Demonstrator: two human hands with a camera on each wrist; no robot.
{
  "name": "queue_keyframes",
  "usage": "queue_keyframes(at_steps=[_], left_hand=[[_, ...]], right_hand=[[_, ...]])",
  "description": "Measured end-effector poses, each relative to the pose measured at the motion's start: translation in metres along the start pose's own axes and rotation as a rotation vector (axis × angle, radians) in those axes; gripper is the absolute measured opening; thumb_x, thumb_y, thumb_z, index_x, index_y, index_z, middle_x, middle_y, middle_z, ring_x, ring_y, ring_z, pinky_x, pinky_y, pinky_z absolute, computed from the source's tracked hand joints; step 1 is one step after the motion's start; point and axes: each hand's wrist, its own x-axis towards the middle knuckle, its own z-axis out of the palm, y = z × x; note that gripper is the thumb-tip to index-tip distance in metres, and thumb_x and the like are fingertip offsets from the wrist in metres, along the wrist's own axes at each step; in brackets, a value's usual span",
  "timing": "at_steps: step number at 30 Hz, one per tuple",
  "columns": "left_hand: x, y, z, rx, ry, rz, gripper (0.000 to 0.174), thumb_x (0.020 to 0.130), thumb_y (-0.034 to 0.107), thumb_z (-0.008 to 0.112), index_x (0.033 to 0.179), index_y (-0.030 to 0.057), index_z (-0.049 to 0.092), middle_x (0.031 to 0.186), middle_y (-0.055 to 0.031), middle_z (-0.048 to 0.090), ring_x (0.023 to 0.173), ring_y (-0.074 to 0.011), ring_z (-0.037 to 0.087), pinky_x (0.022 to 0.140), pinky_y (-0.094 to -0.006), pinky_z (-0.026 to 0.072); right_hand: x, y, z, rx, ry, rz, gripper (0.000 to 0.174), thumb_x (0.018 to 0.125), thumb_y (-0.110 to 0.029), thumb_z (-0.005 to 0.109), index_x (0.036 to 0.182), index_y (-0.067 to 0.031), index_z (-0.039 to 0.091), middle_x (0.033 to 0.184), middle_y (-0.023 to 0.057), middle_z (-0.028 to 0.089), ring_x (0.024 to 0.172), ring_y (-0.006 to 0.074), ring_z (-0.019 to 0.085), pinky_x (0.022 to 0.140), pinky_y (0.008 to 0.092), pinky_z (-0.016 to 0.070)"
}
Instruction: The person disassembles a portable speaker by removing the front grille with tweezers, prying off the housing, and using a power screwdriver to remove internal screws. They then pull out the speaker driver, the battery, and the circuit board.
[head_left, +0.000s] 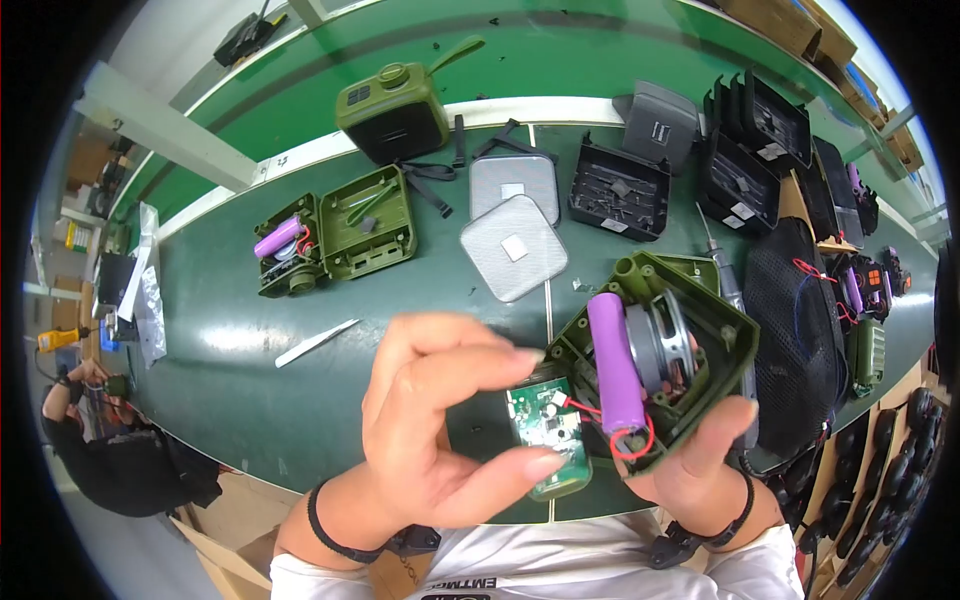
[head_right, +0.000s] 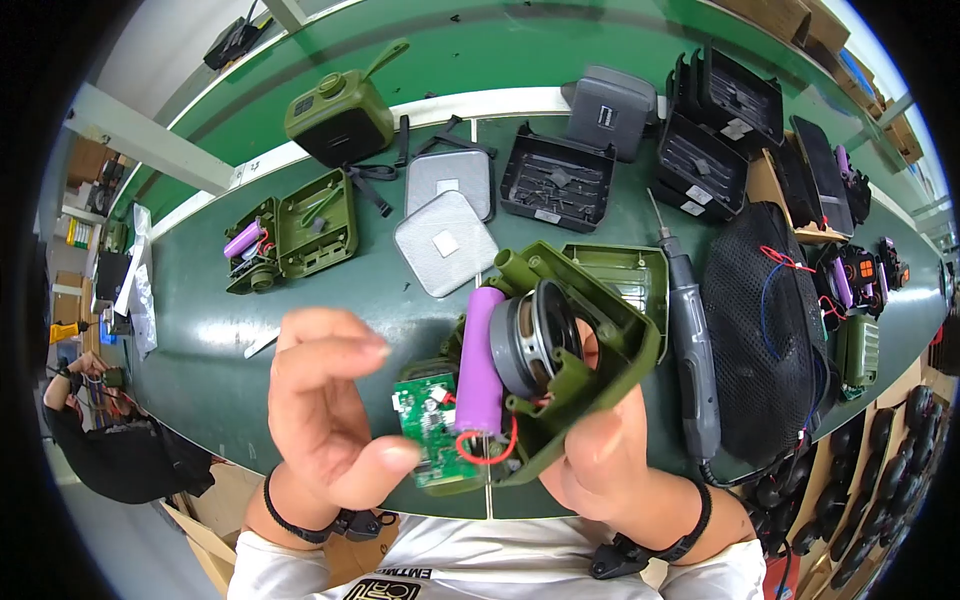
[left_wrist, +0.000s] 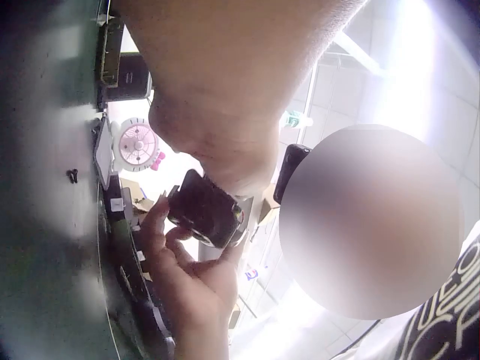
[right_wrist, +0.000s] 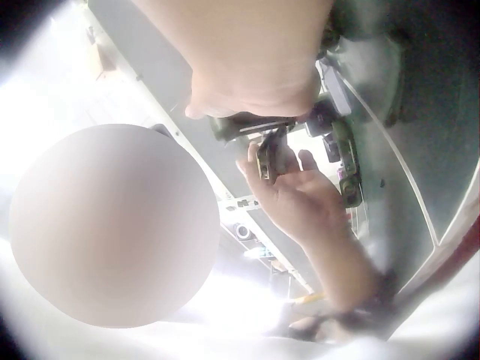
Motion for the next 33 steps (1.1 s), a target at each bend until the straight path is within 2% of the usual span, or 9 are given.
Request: queue_keyframes(at_steps=[2,4,6,7,11,15,21,28,33], left_hand=[[0.004,-0.001,-0.007,0.103,-0.081,0.034,0.050,0.076,0.028,0.089,0.117,0.0051,0.071,0.110,-0.0149,0.063,0.097,-0.0249,0.058,0.083,-0.0342,0.0466],[0.010,-0.002,-0.012,0.202,-0.163,0.062,0.053,0.075,0.030,0.089,0.118,0.0072,0.070,0.114,-0.0166,0.060,0.101,-0.0257,0.056,0.090,-0.0363,0.0448],[0.014,-0.003,-0.014,0.292,-0.256,0.195,0.046,0.067,0.020,0.090,0.111,0.0174,0.080,0.120,-0.0167,0.062,0.106,-0.0285,0.058,0.091,-0.0387,0.0450],[0.013,0.001,-0.012,0.276,-0.231,0.125,0.044,0.062,0.017,0.090,0.104,0.0236,0.084,0.122,-0.0129,0.065,0.104,-0.0281,0.060,0.088,-0.0389,0.0460],[0.008,-0.004,-0.009,0.251,-0.156,0.211,0.044,0.061,0.021,0.091,0.104,0.0223,0.083,0.115,-0.0031,0.069,0.098,-0.0255,0.062,0.086,-0.0388,0.0467],[0.005,-0.003,-0.012,0.278,-0.172,0.236,0.043,0.061,0.020,0.090,0.103,0.0200,0.082,0.112,-0.0007,0.072,0.099,-0.0259,0.063,0.086,-0.0397,0.0468],[0.003,0.000,-0.010,0.260,-0.129,0.213,0.036,0.067,0.016,0.086,0.102,0.0162,0.078,0.114,-0.0003,0.076,0.104,-0.0258,0.067,0.085,-0.0409,0.0463],[0.003,0.005,-0.013,0.331,-0.131,0.237,0.033,0.072,0.013,0.083,0.103,0.0180,0.072,0.113,0.0015,0.077,0.098,-0.0223,0.066,0.087,-0.0401,0.0434],[0.003,0.015,-0.015,0.409,-0.111,0.235,0.032,0.075,0.015,0.080,0.105,0.0209,0.069,0.111,0.0044,0.077,0.089,-0.0165,0.061,0.091,-0.0405,0.0403]], right_hand=[[0.002,0.001,0.003,-0.051,0.136,0.065,0.096,0.089,-0.057,0.076,0.153,0.0003,0.034,0.142,0.0120,0.056,0.126,0.0238,0.061,0.110,0.0432,0.0495],[0.005,-0.001,0.004,-0.044,0.125,0.110,0.090,0.090,-0.053,0.078,0.150,0.0003,0.038,0.141,0.0123,0.056,0.126,0.0229,0.061,0.109,0.0414,0.0495],[0.005,0.003,-0.005,-0.173,0.000,0.113,0.083,0.092,-0.052,0.076,0.147,0.0005,0.043,0.139,0.0126,0.058,0.125,0.0220,0.062,0.108,0.0402,0.0496],[0.005,0.005,-0.005,-0.187,-0.015,0.101,0.079,0.092,-0.051,0.076,0.144,0.0005,0.046,0.138,0.0128,0.059,0.124,0.0213,0.062,0.107,0.0391,0.0504],[0.005,-0.001,0.004,-0.201,0.025,0.173,0.091,0.089,-0.059,0.076,0.148,0.0016,0.042,0.140,0.0140,0.058,0.126,0.0227,0.061,0.107,0.0404,0.0512],[0.003,-0.005,0.008,-0.269,0.069,0.247,0.109,0.082,-0.072,0.073,0.152,0.0032,0.035,0.142,0.0150,0.056,0.127,0.0230,0.060,0.107,0.0406,0.0516],[0.004,-0.012,0.015,-0.310,0.041,0.369,0.118,0.078,-0.082,0.067,0.151,0.0038,0.035,0.140,0.0137,0.055,0.127,0.0215,0.059,0.108,0.0404,0.0506],[0.006,-0.018,0.020,-0.348,0.028,0.419,0.118,0.075,-0.082,0.070,0.150,0.0033,0.037,0.140,0.0136,0.054,0.126,0.0217,0.058,0.108,0.0402,0.0498],[0.002,-0.015,0.014,-0.331,0.045,0.428,0.110,0.074,-0.081,0.073,0.140,0.0019,0.043,0.135,0.0128,0.056,0.123,0.0220,0.059,0.106,0.0412,0.0511]])
